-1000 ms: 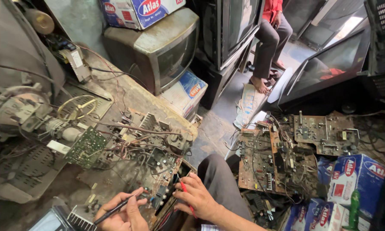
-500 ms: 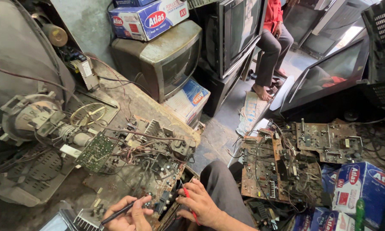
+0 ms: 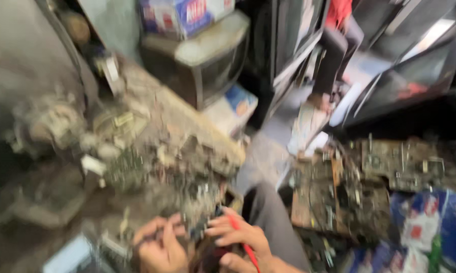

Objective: The person uses a multimeter to test points on a disassembled television circuit board. They repeatedly touch the red and black probes to various components on the board while observing the meter.

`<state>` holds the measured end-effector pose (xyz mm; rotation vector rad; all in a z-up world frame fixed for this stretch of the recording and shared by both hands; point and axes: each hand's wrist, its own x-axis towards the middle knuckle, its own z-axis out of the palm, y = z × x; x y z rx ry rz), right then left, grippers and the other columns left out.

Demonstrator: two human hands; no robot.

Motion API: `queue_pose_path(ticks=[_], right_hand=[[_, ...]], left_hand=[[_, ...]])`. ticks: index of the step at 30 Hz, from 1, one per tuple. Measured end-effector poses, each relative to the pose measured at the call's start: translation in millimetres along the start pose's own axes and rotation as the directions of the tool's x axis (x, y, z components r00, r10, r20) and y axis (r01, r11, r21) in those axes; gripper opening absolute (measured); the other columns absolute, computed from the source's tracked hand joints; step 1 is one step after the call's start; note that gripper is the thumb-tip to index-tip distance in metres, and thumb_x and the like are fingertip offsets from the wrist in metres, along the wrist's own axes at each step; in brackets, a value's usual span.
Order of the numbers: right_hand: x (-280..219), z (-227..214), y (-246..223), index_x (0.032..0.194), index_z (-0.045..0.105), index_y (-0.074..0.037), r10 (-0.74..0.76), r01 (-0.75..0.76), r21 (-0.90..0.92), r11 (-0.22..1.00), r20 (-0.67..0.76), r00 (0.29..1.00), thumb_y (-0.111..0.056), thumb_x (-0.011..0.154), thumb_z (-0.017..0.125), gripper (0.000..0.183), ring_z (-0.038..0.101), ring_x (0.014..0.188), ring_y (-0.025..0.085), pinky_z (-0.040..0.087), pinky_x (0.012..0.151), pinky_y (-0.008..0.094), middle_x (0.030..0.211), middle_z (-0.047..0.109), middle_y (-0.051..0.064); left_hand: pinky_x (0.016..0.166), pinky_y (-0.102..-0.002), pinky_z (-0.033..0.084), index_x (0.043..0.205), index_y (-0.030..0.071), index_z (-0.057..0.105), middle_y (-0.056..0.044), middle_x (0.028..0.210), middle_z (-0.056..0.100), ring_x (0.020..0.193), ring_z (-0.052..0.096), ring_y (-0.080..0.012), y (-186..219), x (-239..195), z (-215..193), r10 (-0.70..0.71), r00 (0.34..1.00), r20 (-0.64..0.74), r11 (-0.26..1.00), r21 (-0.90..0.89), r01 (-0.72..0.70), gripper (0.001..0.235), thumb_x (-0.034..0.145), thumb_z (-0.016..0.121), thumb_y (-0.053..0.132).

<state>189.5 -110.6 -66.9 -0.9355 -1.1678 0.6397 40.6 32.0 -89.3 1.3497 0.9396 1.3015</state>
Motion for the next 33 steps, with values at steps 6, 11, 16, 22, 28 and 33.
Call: queue_pose_path(ticks=[6,11,16,22,28,33], right_hand=[[3.7,25.2,-23.5,0.109,0.069,-0.007,-0.074,-0.091,0.397,0.913,0.381,0.922,-0.012,0.093,0.078,0.019,0.068,0.114,0.031,0.042,0.105,0.051,0.115,0.075,0.012],[30.4,-5.0,-16.7,0.110,0.069,-0.006,-0.088,-0.018,0.299,0.954,0.337,0.937,-0.010,0.094,0.074,0.017,0.070,0.106,0.029,0.048,0.096,0.048,0.110,0.075,0.012],[20.9,6.0,-6.4,0.110,0.069,-0.004,-0.067,0.035,0.153,0.988,0.209,0.976,-0.007,0.095,0.071,0.015,0.072,0.098,0.027,0.054,0.088,0.045,0.105,0.075,0.012],[11.0,-12.6,7.6,0.110,0.069,-0.003,-0.037,0.046,-0.371,0.927,0.030,0.999,-0.005,0.097,0.068,0.014,0.075,0.089,0.025,0.062,0.078,0.042,0.099,0.075,0.011],[6.3,-30.5,33.9,0.106,0.067,-0.005,-0.011,0.222,-0.730,0.646,0.282,0.959,-0.006,0.080,0.076,0.028,0.059,0.118,0.039,0.039,0.104,0.055,0.115,0.067,0.017],[-5.7,-25.8,61.5,0.100,0.070,-0.007,-0.016,0.150,-0.787,0.598,0.176,0.984,-0.006,0.082,0.077,0.020,0.062,0.115,0.033,0.036,0.114,0.054,0.108,0.071,0.011]], left_hand=[[0.069,-0.035,0.065,0.123,-0.005,0.033,-0.020,0.109,0.058,0.095,0.074,-0.0332,2.1,-9.0,2.1,0.117,0.993,0.000,0.993,-0.009,-0.117,0.031,0.100,0.054,-0.007],[0.060,-0.032,0.061,0.120,-0.004,0.036,-0.021,0.100,0.059,0.083,0.074,-0.0319,-25.3,-8.4,8.2,0.032,0.988,-0.148,0.993,-0.110,-0.049,0.033,0.097,0.060,-0.005],[0.055,-0.030,0.063,0.118,-0.002,0.036,-0.020,0.097,0.060,0.081,0.075,-0.0278,-40.3,-9.1,7.2,0.072,0.973,-0.220,0.969,-0.216,-0.120,0.036,0.093,0.062,-0.003],[0.057,-0.027,0.061,0.116,0.001,0.035,-0.024,0.098,0.068,0.082,0.075,-0.0264,-13.9,-10.8,11.4,0.027,0.990,-0.135,0.986,-0.161,-0.049,0.034,0.095,0.062,-0.001],[0.075,-0.026,0.058,0.116,-0.002,0.049,-0.016,0.105,0.071,0.087,0.069,-0.0167,28.7,-19.9,6.0,-0.007,0.999,0.045,0.991,-0.137,0.013,0.024,0.098,0.065,-0.001],[0.078,-0.026,0.060,0.117,-0.002,0.053,-0.013,0.109,0.069,0.093,0.072,-0.0157,54.9,-15.8,9.8,0.059,0.996,0.072,0.998,0.004,-0.059,0.017,0.104,0.060,0.005]])
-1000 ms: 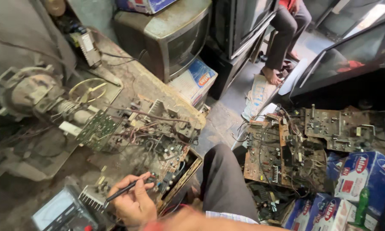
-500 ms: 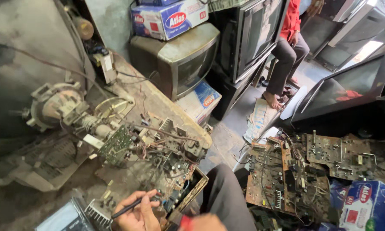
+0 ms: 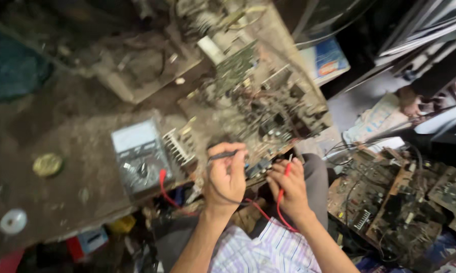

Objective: The person uses a multimeter to test points on a disassembled television circuit board. They repeatedly touch the red and black probes to various components on the board while observing the meter.

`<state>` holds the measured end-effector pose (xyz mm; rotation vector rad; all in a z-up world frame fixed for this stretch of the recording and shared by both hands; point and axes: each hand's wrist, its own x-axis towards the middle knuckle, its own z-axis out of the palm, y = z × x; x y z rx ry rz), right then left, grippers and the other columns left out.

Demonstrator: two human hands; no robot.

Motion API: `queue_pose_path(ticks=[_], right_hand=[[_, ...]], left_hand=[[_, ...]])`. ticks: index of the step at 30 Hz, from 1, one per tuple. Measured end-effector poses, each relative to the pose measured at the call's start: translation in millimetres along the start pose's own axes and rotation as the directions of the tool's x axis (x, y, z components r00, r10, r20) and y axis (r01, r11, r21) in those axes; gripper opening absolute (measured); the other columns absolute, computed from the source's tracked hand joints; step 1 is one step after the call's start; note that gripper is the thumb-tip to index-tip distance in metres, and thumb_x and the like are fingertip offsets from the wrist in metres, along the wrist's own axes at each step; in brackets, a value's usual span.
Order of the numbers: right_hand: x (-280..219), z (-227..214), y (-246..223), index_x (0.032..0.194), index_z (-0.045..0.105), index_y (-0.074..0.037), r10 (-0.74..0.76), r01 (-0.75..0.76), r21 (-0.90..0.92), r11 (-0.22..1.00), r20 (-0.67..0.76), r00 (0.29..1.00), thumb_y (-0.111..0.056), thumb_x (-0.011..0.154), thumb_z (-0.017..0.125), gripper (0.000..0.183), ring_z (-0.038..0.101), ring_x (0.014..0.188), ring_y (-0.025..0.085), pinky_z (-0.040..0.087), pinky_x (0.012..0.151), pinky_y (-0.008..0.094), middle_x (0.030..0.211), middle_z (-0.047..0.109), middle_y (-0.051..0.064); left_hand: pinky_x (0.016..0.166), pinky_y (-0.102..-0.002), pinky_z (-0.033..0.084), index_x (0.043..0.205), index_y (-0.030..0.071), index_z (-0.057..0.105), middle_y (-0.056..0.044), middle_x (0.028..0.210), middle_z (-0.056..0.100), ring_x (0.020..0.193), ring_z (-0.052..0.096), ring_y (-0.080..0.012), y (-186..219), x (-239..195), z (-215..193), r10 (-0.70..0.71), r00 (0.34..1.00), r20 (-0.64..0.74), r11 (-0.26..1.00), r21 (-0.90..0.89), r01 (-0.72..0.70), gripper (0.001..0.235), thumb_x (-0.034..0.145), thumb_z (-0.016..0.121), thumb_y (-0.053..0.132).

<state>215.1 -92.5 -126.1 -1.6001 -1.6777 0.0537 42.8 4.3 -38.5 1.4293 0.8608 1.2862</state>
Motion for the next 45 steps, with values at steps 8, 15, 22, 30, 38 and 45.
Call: queue_pose_path(ticks=[8,15,22,30,38,45], right_hand=[[16.8,-53.9,-72.4,0.099,0.065,0.000,0.255,-0.166,0.683,0.711,-0.030,0.967,-0.015,0.104,0.059,0.018,0.072,0.106,0.034,0.052,0.102,0.052,0.102,0.076,0.019],[29.3,-83.5,-106.1,0.070,0.050,0.003,-0.556,-0.061,0.931,0.359,0.266,0.788,-0.027,0.117,0.043,0.056,0.072,0.083,0.050,0.062,0.090,0.064,0.076,0.060,0.026],[-2.2,-84.9,-76.3,0.124,0.058,0.010,0.189,-0.284,0.765,0.578,0.214,0.958,-0.075,0.099,0.033,0.092,0.077,0.089,0.032,0.063,0.084,0.046,0.100,0.074,0.023],[-52.9,-100.3,-17.8,0.104,0.068,0.008,0.459,-0.300,0.686,0.663,-0.056,0.887,-0.058,0.111,0.045,0.070,0.066,0.082,0.022,0.050,0.076,0.033,0.092,0.070,0.020],[-36.7,-106.9,-45.0,0.110,0.069,0.004,0.466,-0.379,0.550,0.744,-0.021,0.884,-0.032,0.109,0.058,0.038,0.073,0.085,0.018,0.057,0.084,0.029,0.100,0.074,0.013],[-10.7,-98.3,-48.3,0.113,0.068,0.006,0.554,-0.460,0.620,0.636,0.049,0.831,-0.001,0.096,0.071,0.018,0.075,0.100,0.022,0.060,0.094,0.033,0.108,0.076,0.018]], left_hand=[[0.079,-0.028,0.061,0.121,-0.002,0.052,-0.014,0.109,0.071,0.095,0.072,-0.0160,9.9,6.0,-2.9,-0.107,0.994,-0.018,0.994,-0.038,0.107,0.019,0.106,0.055,0.008],[0.075,-0.026,0.060,0.115,-0.001,0.054,-0.013,0.109,0.076,0.086,0.073,-0.0133,11.2,5.0,-2.7,-0.069,0.997,-0.017,0.996,0.053,0.070,0.017,0.104,0.060,0.010],[0.074,-0.027,0.057,0.114,-0.001,0.057,-0.013,0.107,0.078,0.082,0.069,-0.0148,11.0,1.5,-3.0,-0.105,0.994,-0.013,0.981,0.161,0.105,0.017,0.103,0.063,0.011],[0.082,-0.026,0.058,0.116,0.000,0.056,-0.010,0.111,0.075,0.092,0.071,-0.0133,15.2,3.6,-6.0,-0.079,0.997,0.018,0.995,0.062,0.078,0.017,0.108,0.059,0.015],[0.072,-0.027,0.057,0.103,0.002,0.068,-0.008,0.099,0.071,0.080,0.071,-0.0150,26.9,10.0,-6.4,-0.021,1.000,0.005,0.957,0.290,0.019,0.013,0.099,0.073,0.012],[0.072,-0.026,0.058,0.104,0.001,0.068,-0.008,0.103,0.073,0.083,0.072,-0.0131,45.4,26.7,0.7,-0.091,0.994,0.055,0.959,0.273,0.072,0.010,0.098,0.071,0.008]])
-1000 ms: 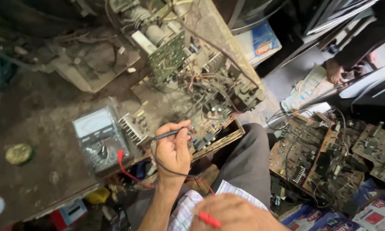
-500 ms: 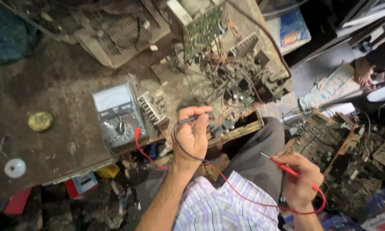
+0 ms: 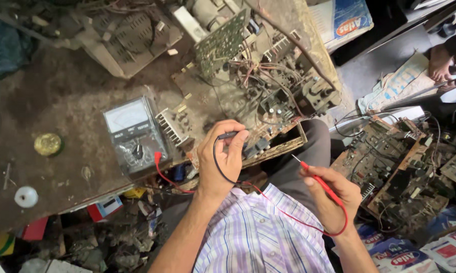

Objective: The person uses a multimeter to test points on a disassembled television circuit board. They repeatedly touch the red and black probes to various components on the board while observing the meter.

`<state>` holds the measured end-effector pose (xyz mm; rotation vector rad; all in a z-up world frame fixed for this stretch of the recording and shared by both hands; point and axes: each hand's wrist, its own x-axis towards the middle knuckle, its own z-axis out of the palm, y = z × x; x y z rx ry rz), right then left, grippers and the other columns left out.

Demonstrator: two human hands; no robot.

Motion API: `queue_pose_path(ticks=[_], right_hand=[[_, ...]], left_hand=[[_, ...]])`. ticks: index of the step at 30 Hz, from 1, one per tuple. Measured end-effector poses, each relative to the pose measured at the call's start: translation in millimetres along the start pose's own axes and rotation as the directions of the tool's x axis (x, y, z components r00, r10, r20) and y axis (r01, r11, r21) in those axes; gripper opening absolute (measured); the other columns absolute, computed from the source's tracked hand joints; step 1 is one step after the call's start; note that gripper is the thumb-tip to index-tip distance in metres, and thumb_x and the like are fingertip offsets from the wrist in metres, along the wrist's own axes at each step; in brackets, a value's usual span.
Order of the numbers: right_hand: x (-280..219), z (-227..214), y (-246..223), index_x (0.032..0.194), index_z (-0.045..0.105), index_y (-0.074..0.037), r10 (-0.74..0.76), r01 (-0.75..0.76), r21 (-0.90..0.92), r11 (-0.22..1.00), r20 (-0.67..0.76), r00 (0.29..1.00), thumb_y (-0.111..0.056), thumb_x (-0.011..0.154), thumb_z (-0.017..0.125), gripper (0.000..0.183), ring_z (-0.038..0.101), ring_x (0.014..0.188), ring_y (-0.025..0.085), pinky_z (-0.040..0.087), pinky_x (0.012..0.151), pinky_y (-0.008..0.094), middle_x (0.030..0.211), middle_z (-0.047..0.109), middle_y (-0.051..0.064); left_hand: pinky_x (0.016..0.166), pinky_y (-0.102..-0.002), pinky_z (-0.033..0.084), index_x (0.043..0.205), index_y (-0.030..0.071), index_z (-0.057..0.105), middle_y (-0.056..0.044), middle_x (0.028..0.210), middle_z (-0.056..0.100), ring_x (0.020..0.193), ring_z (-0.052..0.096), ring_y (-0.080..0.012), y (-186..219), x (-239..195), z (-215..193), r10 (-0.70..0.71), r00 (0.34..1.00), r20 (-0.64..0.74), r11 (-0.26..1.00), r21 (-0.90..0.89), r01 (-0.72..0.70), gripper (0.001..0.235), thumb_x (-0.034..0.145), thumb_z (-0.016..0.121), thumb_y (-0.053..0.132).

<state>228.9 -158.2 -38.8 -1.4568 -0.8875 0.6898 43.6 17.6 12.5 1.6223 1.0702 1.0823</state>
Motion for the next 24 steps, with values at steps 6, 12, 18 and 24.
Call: queue_pose_path(ticks=[6,12,18,24], right_hand=[[3.2,10.8,15.7,0.110,0.069,0.004,0.022,-0.030,-0.101,0.994,-0.083,0.996,0.009,0.088,0.078,0.024,0.072,0.089,0.016,0.058,0.083,0.027,0.101,0.076,0.015],[5.5,18.4,19.2,0.108,0.065,0.001,-0.121,0.121,-0.023,0.992,0.028,0.992,0.010,0.090,0.073,0.021,0.072,0.101,0.019,0.058,0.087,0.027,0.110,0.073,0.018],[7.4,20.8,23.9,0.105,0.063,0.000,-0.129,0.130,-0.013,0.991,0.073,0.989,0.007,0.090,0.073,0.019,0.074,0.102,0.021,0.060,0.086,0.029,0.109,0.074,0.018],[9.3,22.0,26.7,0.108,0.063,0.000,-0.134,0.126,0.069,0.990,0.122,0.983,0.008,0.092,0.069,0.019,0.074,0.106,0.024,0.060,0.091,0.031,0.111,0.074,0.019]], left_hand=[[0.065,-0.025,0.056,0.106,0.001,0.066,-0.007,0.085,0.075,0.072,0.071,-0.0099,-5.7,4.8,19.5,-0.114,0.993,0.023,0.993,-0.031,0.115,0.013,0.097,0.072,0.007],[0.064,-0.026,0.057,0.106,0.001,0.063,-0.007,0.084,0.075,0.072,0.071,-0.0100,-12.3,5.1,29.2,-0.155,0.988,0.014,0.987,-0.035,0.155,0.013,0.098,0.070,0.008],[0.063,-0.027,0.057,0.106,0.001,0.061,-0.007,0.080,0.072,0.070,0.071,-0.0113,-17.4,1.7,28.4,-0.186,0.983,0.005,0.982,0.040,0.186,0.015,0.098,0.069,0.011],[0.062,-0.026,0.056,0.105,0.001,0.061,-0.006,0.079,0.071,0.070,0.070,-0.0109,-16.4,3.7,29.4,-0.216,0.976,0.006,0.976,0.036,0.215,0.015,0.099,0.068,0.012]])
